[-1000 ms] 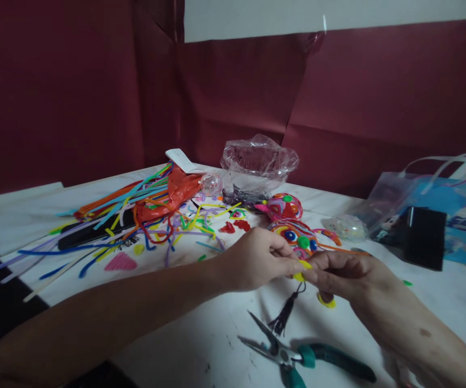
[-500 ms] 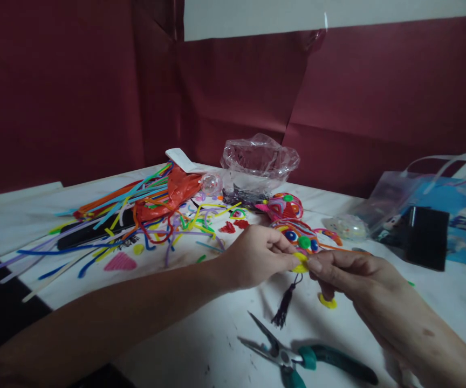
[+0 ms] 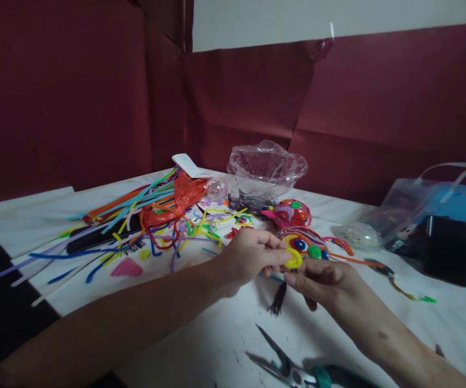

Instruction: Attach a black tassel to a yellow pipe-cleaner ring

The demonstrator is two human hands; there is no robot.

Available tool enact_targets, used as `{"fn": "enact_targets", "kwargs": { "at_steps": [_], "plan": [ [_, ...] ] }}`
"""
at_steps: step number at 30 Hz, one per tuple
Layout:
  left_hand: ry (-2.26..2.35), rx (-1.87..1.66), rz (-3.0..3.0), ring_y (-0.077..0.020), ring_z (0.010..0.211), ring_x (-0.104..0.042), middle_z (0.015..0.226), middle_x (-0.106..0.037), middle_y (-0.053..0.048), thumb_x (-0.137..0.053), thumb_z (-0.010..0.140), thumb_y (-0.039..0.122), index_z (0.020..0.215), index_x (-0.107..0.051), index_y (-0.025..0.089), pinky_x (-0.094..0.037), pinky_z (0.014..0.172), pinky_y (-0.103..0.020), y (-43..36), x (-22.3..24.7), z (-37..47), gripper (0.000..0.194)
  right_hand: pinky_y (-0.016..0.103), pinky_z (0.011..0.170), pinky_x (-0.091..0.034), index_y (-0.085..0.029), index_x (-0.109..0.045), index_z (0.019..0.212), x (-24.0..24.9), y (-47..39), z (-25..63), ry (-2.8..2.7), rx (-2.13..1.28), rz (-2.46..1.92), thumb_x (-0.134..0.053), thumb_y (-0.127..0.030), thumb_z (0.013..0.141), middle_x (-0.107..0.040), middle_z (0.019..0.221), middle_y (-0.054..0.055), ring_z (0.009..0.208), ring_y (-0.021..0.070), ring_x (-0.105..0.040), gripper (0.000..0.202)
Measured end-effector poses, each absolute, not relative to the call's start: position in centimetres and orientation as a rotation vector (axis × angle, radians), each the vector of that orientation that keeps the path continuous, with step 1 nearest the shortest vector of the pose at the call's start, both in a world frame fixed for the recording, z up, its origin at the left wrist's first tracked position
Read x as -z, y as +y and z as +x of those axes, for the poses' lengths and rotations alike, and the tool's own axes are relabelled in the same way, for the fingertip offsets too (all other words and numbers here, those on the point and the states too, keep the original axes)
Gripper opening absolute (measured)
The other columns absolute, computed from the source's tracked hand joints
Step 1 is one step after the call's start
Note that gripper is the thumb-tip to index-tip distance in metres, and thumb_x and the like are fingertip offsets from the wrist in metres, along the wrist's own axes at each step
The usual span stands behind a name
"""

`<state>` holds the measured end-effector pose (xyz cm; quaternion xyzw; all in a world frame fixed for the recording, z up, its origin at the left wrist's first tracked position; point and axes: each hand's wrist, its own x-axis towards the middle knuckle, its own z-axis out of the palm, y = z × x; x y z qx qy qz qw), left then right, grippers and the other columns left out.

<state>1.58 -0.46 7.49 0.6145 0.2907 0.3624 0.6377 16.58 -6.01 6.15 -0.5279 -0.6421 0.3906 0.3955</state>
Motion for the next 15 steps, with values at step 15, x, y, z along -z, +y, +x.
{"fn": "enact_targets", "kwargs": {
  "at_steps": [15],
  "plan": [
    [0.743, -0.903, 1.384, -0.0053, 0.046, -0.046, 0.056, -0.055, 0.001, -0.056, 0.066, 0.019, 0.069, -0.054, 0.012, -0.033, 0.043, -0.017, 0.0, -7.7, 0.8, 0.008, 0.019, 0.043, -0.024, -0.014, -0.047, 0.061, -3.7, -5.2, 15.2, -1.810, -1.147, -1.378, -0.051, -0.072, 0.073, -0.032, 0.054, -0.001, 0.049, 0.0109, -0.026, 0.059]
  ]
}}
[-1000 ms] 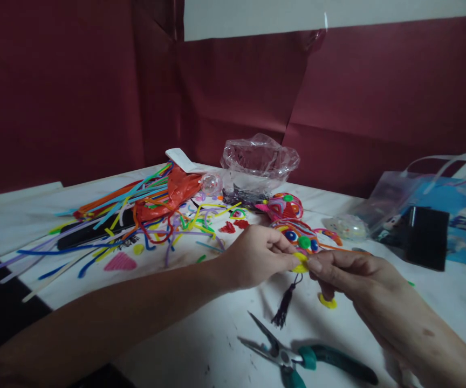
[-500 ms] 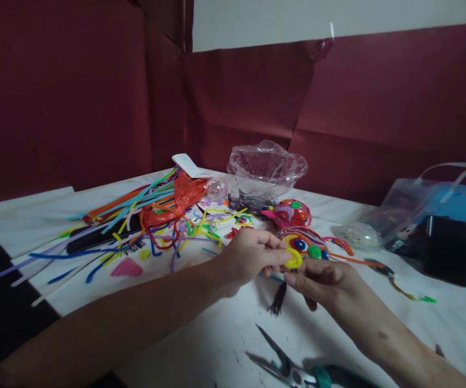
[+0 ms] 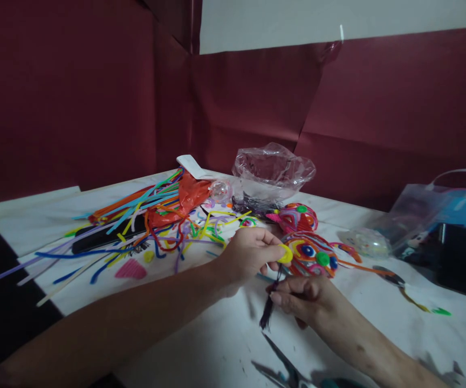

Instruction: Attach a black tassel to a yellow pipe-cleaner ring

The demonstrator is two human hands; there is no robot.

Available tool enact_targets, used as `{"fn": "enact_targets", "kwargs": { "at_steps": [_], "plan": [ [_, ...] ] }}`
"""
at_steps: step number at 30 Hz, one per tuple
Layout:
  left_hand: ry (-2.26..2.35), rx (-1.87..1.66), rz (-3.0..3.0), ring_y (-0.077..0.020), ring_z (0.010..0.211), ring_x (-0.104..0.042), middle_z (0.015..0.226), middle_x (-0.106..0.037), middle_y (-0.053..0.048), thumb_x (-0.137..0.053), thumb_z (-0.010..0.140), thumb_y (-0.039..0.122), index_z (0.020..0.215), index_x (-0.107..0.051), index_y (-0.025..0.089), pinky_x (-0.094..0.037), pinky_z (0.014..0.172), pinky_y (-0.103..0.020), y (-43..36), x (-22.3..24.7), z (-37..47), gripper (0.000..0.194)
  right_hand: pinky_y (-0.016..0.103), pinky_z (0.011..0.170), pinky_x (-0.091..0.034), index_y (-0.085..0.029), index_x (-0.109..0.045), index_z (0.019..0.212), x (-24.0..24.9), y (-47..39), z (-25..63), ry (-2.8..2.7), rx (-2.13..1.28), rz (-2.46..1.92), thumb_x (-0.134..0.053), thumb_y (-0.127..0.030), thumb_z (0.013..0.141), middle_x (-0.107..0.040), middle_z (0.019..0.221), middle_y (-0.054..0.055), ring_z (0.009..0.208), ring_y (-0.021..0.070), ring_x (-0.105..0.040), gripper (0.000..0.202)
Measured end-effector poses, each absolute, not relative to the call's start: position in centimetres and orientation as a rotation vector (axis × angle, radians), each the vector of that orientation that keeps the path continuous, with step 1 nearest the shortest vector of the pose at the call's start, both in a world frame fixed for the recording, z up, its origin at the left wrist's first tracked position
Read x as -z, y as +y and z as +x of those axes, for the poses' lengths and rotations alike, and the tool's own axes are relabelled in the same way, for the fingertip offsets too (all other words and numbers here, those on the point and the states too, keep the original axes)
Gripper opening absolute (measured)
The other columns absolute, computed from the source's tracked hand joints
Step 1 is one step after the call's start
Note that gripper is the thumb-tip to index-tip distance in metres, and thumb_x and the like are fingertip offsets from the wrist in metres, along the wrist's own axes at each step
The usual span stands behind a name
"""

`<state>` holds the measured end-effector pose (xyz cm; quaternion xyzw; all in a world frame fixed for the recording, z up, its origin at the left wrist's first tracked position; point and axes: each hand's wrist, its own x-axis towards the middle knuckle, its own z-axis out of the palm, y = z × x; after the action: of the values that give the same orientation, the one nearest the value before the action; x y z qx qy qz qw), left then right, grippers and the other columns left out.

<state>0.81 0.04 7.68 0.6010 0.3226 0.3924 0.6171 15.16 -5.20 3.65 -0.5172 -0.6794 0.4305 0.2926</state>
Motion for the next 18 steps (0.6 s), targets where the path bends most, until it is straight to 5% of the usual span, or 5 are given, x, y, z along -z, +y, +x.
{"fn": "enact_targets", "kwargs": {
  "at_steps": [11, 18],
  "plan": [
    [0.791, -1.091, 1.397, -0.0037, 0.041, -0.045, 0.049, -0.054, 0.003, -0.056, 0.068, 0.009, 0.071, -0.060, 0.009, -0.032, 0.039, -0.015, 2.6, -8.2, -0.1, 0.005, 0.019, 0.038, -0.037, -0.015, -0.050, 0.064, -5.2, -6.1, 18.7, -1.792, -0.849, -1.493, -0.041, -0.083, 0.072, -0.047, 0.055, 0.005, 0.044, 0.0134, -0.043, 0.069],
    [0.839, -1.074, 1.429, -0.0049, 0.042, -0.046, 0.049, -0.054, 0.003, -0.055, 0.068, 0.012, 0.070, -0.059, 0.011, -0.032, 0.039, -0.015, 3.9, -7.2, -0.4, 0.004, 0.024, 0.041, -0.045, -0.018, -0.053, 0.068, -4.9, -6.4, 22.3, -1.760, -0.343, -1.613, -0.034, -0.086, 0.071, -0.053, 0.060, 0.008, 0.049, 0.0187, -0.050, 0.071]
  ]
}}
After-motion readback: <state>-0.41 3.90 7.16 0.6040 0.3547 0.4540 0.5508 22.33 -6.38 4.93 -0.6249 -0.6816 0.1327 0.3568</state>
